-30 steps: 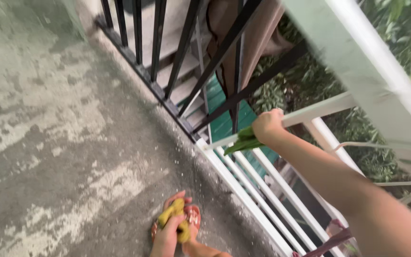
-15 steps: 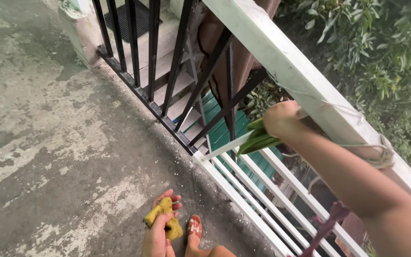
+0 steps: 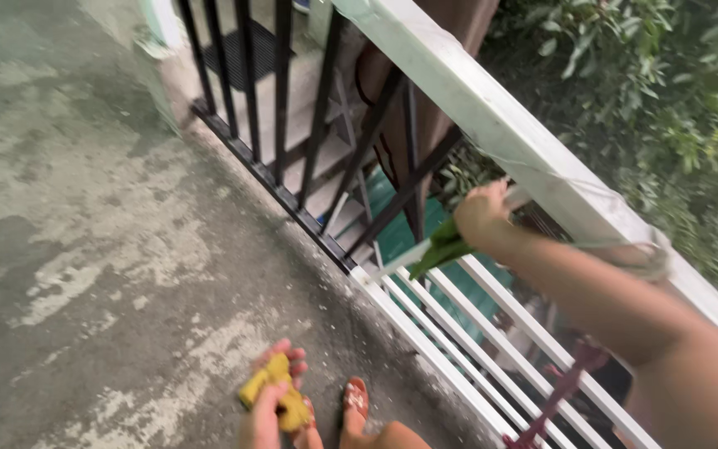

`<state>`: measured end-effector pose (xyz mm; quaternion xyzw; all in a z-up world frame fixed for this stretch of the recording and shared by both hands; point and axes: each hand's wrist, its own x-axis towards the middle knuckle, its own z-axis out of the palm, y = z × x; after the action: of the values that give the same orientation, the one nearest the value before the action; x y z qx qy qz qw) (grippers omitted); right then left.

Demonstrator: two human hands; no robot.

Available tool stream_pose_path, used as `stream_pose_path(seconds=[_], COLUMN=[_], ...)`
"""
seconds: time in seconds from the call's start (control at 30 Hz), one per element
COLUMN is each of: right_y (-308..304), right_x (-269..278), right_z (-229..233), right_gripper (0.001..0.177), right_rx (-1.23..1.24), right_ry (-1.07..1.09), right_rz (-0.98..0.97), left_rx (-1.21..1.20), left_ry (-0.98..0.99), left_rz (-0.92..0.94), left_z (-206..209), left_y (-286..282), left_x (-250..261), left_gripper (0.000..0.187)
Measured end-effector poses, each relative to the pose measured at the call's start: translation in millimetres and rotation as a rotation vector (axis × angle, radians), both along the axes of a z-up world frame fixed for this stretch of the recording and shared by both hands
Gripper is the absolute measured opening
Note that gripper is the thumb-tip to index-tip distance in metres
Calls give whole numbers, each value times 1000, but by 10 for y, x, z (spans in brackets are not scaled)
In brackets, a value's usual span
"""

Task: The person wipes down the white balcony railing using a green cloth and a yellow sponge by hand, moving along the bars and top edge.

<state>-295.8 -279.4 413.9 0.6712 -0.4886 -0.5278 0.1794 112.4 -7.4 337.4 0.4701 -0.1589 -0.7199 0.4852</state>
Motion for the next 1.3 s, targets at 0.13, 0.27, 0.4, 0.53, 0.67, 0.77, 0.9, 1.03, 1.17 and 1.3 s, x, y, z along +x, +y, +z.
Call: stream_pose_path(seconds=[0.13, 0.27, 0.4, 0.53, 0.67, 0.77, 0.9, 1.03, 1.17, 1.3], right_y=[-53, -38, -60, -87, -24, 187, 444, 806, 1214, 1341], right_x=[-205, 31, 128, 203, 203, 167, 300, 465, 463, 386], right_z=[517, 491, -65, -1011, -1673, -1868, -1786, -1119, -280, 253], right_gripper=[21, 18, 20, 24, 32, 31, 42, 37, 41, 48], right_rx=[-5, -28, 2, 55, 105, 100, 208, 391, 542, 805], right_ry=[-22, -152, -158, -134, -94, -291, -1331, -1929, -2412, -2634], right_rz=[127, -99, -245, -191, -133, -62, -447, -1214, -1712, -1894], left_rx=[-52, -119, -100, -49, 10, 92, 58, -78, -341, -303], left_ry=[29, 13, 39, 15, 36, -15, -67, -160, -591, -590], left_rz=[4, -55, -42, -26, 43, 55, 22, -11, 8, -18], left_z=[418, 697, 617, 299, 24, 78, 211, 282, 486, 709], left_y=[-178, -399, -432, -324, -236, -113, -153, -312, -496, -657], left_x=[-63, -249, -406, -381, -367, -372, -555, -916, -1320, -1721], left_gripper=[59, 58, 59, 62, 63, 62, 59, 56, 77, 71])
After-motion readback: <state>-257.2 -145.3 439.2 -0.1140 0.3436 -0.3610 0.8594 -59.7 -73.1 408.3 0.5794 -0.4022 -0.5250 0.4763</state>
